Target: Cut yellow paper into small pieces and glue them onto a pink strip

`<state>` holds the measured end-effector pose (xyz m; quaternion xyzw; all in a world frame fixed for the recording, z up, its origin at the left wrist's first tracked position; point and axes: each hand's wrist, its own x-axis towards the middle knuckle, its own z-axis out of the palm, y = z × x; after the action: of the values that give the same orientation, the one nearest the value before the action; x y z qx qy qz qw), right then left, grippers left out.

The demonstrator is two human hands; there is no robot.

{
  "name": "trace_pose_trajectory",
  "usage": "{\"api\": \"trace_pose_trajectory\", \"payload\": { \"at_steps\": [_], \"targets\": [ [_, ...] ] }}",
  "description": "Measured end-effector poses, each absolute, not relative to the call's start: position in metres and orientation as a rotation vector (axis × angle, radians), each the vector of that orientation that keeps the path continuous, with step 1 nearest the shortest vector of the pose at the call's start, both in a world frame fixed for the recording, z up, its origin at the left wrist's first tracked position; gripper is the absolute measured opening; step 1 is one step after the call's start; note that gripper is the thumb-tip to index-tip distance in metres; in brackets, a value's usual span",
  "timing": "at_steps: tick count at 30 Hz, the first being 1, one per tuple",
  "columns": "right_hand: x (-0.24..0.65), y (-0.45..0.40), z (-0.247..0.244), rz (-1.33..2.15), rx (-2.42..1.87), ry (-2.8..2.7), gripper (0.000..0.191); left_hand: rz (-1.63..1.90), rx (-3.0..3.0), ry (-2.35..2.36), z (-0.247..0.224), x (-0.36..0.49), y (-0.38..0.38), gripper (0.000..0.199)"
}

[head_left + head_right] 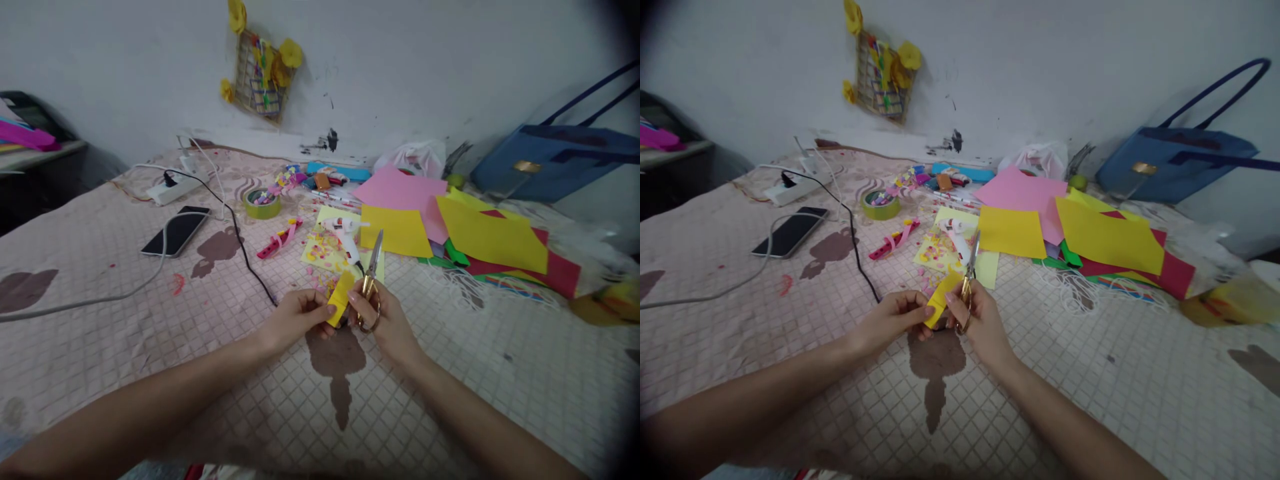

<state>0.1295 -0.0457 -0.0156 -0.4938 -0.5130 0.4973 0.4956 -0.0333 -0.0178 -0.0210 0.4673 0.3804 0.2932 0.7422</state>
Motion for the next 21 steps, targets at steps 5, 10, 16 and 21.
{"api": "trace_pose_trajectory", "payload": {
  "at_steps": [5,10,16,21],
  "targets": [
    [0.1299,-0.0437,-0.0172,1.230,-1.200,-1.231,0.019,0.648,1.025,0.835,-0.0204,-0.0334,-0.0182,0.031],
    [0.1275,-0.0419,-0.0164,1.181,-1.246,-1.275,0.025,0.640,1.060,0.828,-0.0208,-0.0339,-0.0181,0.028],
    [0.1250,-0.0432,-0.0159,1.143,-1.255,-1.268,0.023,0.645,1.056,0.839,-0.0232,-0.0332,-0.0178,0.029],
    [0.1250,-0.0436,-0.0136,1.123,-1.259,-1.227,0.022,0.618,0.992,0.821,-0.0198,-0.0327,-0.0191,0.034]
  ]
}}
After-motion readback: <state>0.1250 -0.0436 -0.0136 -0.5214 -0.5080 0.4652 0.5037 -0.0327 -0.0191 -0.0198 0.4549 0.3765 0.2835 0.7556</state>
